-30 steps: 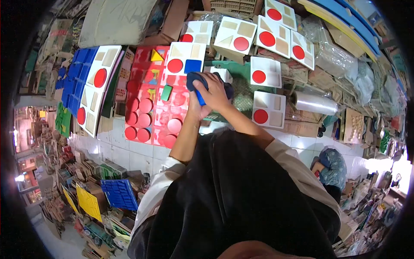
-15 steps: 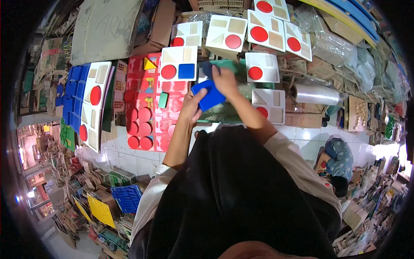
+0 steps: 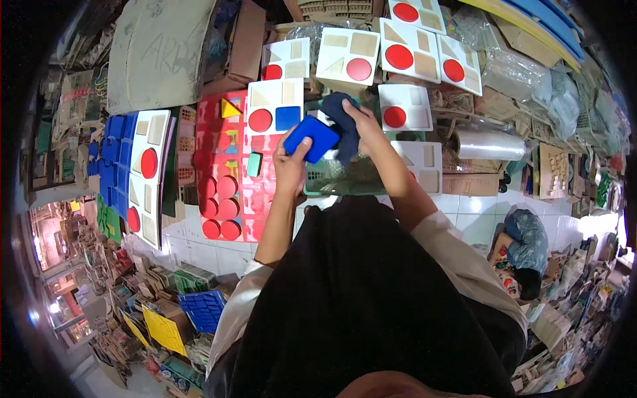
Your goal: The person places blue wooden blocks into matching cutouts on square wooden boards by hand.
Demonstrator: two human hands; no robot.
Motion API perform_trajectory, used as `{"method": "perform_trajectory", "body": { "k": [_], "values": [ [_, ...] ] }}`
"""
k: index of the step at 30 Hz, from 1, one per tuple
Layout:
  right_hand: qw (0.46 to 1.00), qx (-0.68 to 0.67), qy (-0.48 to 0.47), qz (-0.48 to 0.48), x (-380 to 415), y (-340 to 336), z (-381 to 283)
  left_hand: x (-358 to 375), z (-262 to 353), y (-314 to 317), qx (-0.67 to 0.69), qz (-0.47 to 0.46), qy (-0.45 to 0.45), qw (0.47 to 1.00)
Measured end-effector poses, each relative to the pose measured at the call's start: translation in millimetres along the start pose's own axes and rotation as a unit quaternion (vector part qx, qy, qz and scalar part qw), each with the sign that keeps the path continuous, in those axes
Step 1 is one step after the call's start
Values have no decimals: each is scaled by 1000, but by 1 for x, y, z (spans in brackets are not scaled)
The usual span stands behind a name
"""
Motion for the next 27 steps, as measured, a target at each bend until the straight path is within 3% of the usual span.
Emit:
{"method": "perform_trajectory", "body": {
  "k": [1, 2, 4, 5, 6, 8, 9, 10, 12, 13, 14, 16, 17, 18, 20, 21, 22, 24, 26, 27],
  "values": [
    [999, -27, -24, -35, 12, 13, -1, -2, -4, 2, 65, 0, -57, 996],
    [983, 148, -69, -79, 10, 15, 7, -4, -8, 0, 66, -1, -58, 996],
    [983, 127, -72, -114, 26, 36, 2, -2, -26, 6, 78, -77, -176, 978],
    [951, 240, -133, -144, 20, 36, -5, -2, -23, 7, 63, -164, -195, 965],
    [952, 238, -132, -140, 16, 36, -11, -2, -22, 9, 62, -164, -199, 964],
    [959, 282, -26, -3, 5, 25, -18, 7, -23, 17, 7, -230, -235, 944],
    [958, 275, -79, 19, -21, 5, -9, 11, -18, 28, 46, -201, -259, 944],
    [971, 177, -139, 74, -5, 8, -25, 2, -30, 21, 44, -202, -257, 944],
    [970, 190, -155, 16, 9, 6, -19, -23, -70, -15, 235, 16, -297, 926],
    [928, 317, -193, 29, 11, 4, -3, -19, -64, -3, 204, 59, -287, 934],
    [792, 436, -427, -8, 21, 12, 8, -22, -78, -3, 171, 45, -293, 940],
    [769, 452, -452, 28, 30, 23, 1, 1, -71, 22, 96, 51, -306, 946],
    [849, 383, -363, 27, 19, 19, -8, -11, -102, -5, 112, -40, -362, 925],
    [883, 352, -290, 110, 5, 6, -11, -14, -95, -1, 113, -38, -357, 926],
    [950, 155, -169, 214, -19, -36, -31, -13, -65, 13, -19, -41, -332, 942],
    [938, 145, -224, 220, -19, -50, -41, -20, -50, 25, -64, -94, -313, 943],
    [924, 134, -280, 224, -18, -62, -51, -45, -56, 10, -80, -69, -293, 950],
    [934, 160, -267, 173, -7, -82, -46, -118, -68, -29, -77, 27, -264, 961],
    [929, 244, -171, 221, 9, -115, -22, -201, -64, -53, -50, 52, -194, 978],
    [920, 255, -163, 249, 17, -134, -8, -240, -58, -69, -150, 134, -131, 971]
  ]
}}
Point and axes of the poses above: each hand's wrist, its own x-axis away from the middle knuckle, its own y-axis out of the palm, z = x × y, the point moved 5 cm from there along -x, towards the middle knuckle, and after that the axes turned 3 degrees about z, right-handed, at the moved point
